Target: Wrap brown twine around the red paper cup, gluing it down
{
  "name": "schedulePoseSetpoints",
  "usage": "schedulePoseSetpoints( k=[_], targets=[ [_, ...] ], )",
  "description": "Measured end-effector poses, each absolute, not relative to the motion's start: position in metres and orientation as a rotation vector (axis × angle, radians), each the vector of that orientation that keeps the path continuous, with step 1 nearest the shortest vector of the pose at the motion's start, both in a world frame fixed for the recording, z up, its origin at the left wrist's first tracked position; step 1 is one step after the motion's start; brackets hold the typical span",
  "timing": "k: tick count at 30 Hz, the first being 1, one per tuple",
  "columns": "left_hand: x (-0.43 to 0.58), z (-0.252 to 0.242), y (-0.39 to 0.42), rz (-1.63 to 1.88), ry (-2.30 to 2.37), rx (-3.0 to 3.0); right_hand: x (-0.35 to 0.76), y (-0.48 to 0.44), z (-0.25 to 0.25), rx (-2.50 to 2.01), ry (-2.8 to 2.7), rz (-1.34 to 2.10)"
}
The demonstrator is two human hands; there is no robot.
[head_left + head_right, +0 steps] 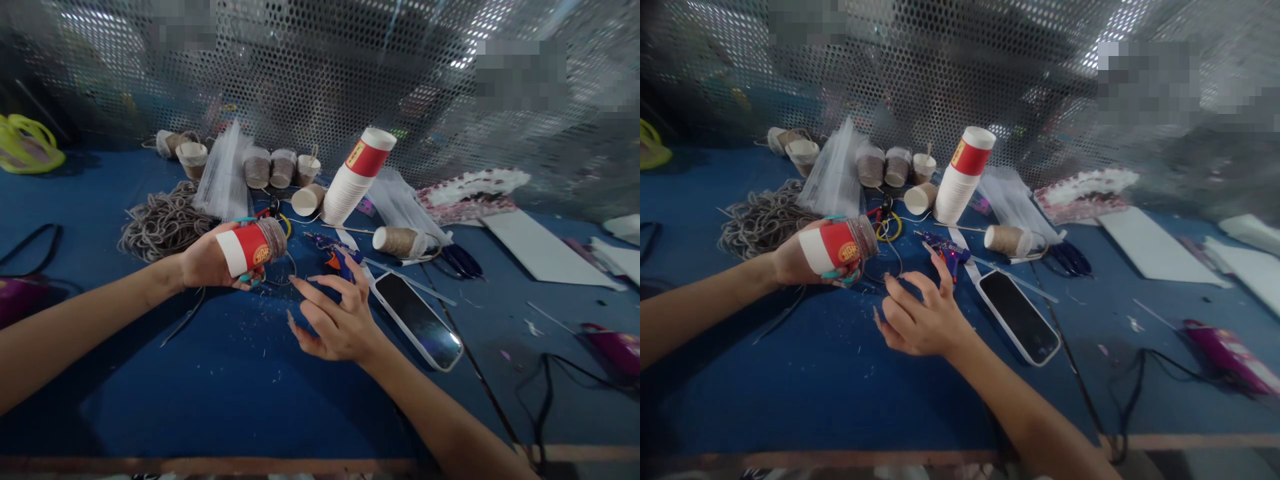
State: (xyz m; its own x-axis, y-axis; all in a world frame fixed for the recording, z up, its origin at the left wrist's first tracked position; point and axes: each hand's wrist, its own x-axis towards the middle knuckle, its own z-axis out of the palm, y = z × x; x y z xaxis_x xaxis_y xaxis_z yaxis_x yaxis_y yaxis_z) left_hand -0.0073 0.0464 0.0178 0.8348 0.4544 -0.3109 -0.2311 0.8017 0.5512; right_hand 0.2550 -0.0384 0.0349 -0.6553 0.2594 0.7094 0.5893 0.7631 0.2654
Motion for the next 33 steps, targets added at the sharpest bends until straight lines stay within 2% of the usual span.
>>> schedulePoseSetpoints(
  k=[6,11,14,19,25,33],
  targets=[
    [-0.005,0.013,0.044,0.365,0.457,0.570,0.252,-0.037,0.031,-0.614,-2.190,-0.437],
    [0.003,-0.002,0.034,0.468,0.482,0.763,0.240,-0.037,0.021,-0.761,-1.965,0.197],
    [0.008,-0.012,0.028,0.535,0.525,0.900,0.235,-0.037,0.013,-0.769,-1.886,0.342],
    [0.018,-0.001,0.022,0.587,0.596,0.993,0.236,-0.029,0.012,-0.677,-1.839,0.226],
    [0.028,0.030,0.015,0.644,0.793,1.143,0.242,-0.025,0.024,-0.645,-1.991,-0.103],
    [0.018,0.018,0.020,0.616,0.623,0.997,0.246,-0.033,0.031,-0.677,-2.124,-0.694]
  ],
)
